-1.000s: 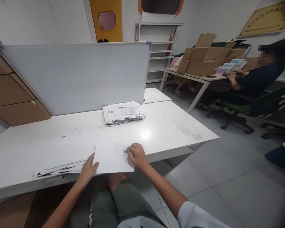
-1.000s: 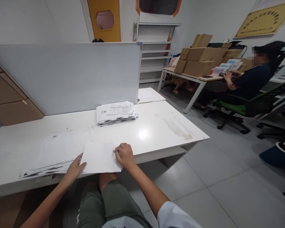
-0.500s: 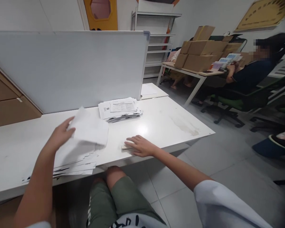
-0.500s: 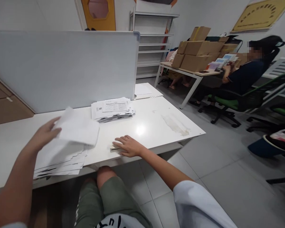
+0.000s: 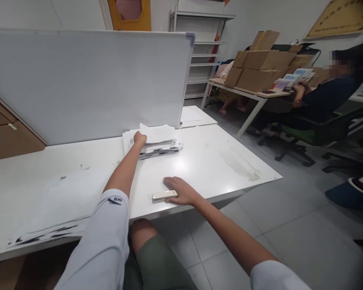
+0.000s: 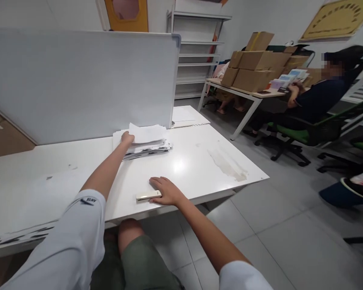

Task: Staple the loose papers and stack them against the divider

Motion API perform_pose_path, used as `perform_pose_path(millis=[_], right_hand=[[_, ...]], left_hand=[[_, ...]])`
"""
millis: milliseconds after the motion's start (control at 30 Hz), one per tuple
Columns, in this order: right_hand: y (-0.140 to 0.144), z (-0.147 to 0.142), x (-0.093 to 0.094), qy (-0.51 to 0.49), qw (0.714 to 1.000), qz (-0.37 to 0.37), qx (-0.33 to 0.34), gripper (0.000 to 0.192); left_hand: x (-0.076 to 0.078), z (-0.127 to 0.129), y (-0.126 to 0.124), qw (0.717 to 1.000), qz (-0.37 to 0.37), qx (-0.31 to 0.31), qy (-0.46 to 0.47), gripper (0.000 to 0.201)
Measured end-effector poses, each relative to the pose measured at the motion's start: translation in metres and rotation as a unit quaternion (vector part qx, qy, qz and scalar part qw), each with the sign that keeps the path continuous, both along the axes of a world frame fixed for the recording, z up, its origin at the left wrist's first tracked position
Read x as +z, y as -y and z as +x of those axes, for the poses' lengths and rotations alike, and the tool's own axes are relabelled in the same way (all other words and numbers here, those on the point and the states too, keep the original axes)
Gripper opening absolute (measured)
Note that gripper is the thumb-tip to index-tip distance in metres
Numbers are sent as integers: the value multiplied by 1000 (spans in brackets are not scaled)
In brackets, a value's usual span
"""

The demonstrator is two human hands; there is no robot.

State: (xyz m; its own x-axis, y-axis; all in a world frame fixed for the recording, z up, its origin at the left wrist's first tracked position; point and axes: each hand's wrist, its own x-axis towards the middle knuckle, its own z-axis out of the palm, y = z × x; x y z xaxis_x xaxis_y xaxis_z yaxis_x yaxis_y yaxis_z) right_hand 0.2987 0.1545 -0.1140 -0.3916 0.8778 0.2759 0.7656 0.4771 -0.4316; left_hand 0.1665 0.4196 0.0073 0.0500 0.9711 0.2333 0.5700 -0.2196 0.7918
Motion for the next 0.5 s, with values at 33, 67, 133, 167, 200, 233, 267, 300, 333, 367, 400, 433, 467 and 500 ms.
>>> perform_pose_path(millis=[33,67,133,167,200,233,267,300,333,367,400,433,467,500], right_hand=[[1,1,-1,-1,1000,2,2,81],[2,3,-2,-4,1000,5,3,79],[4,6,-5,-11,1000,12,5,76],[5,7,-6,-13,1000,11,4,76],[6,9,-8,-15,1000,8,3,78],[6,10,-9,-15,1000,2,1,81],[7,11,-10,-14,1000,-6,-3,84],[7,12,-10,-13,1000,-13,-8,86],[8,12,-10,-9,1000,-20,-13,88],[8,12,-10,-5,999,-26,-19,89],[10,12,-10,0,999,-29,-25,89],[11,12,-9,6,999,-29,-29,89],[12,11,-9,11,999,-27,-32,88],[13,11,-8,17,999,-21,-34,87]], left_hand=[[-8,6,3,1000,-8,13,-21,57],[-16,10,8,999,-8,28,-43,64],[-31,11,29,992,42,37,-109,74],[-37,9,43,982,94,24,-160,75],[-41,3,59,965,150,3,-213,75],[-43,-6,76,944,196,-26,-265,73],[-43,-19,93,920,226,-60,-313,69],[-41,-36,110,901,232,-92,-355,65],[-38,-56,126,886,216,-117,-394,60],[-34,-80,140,875,175,-131,-432,55],[-32,-105,154,867,110,-130,-468,51],[-30,-131,166,859,28,-117,-498,52],[-30,-157,177,849,-58,-96,-517,59],[-32,-181,189,837,-136,-70,-525,71]])
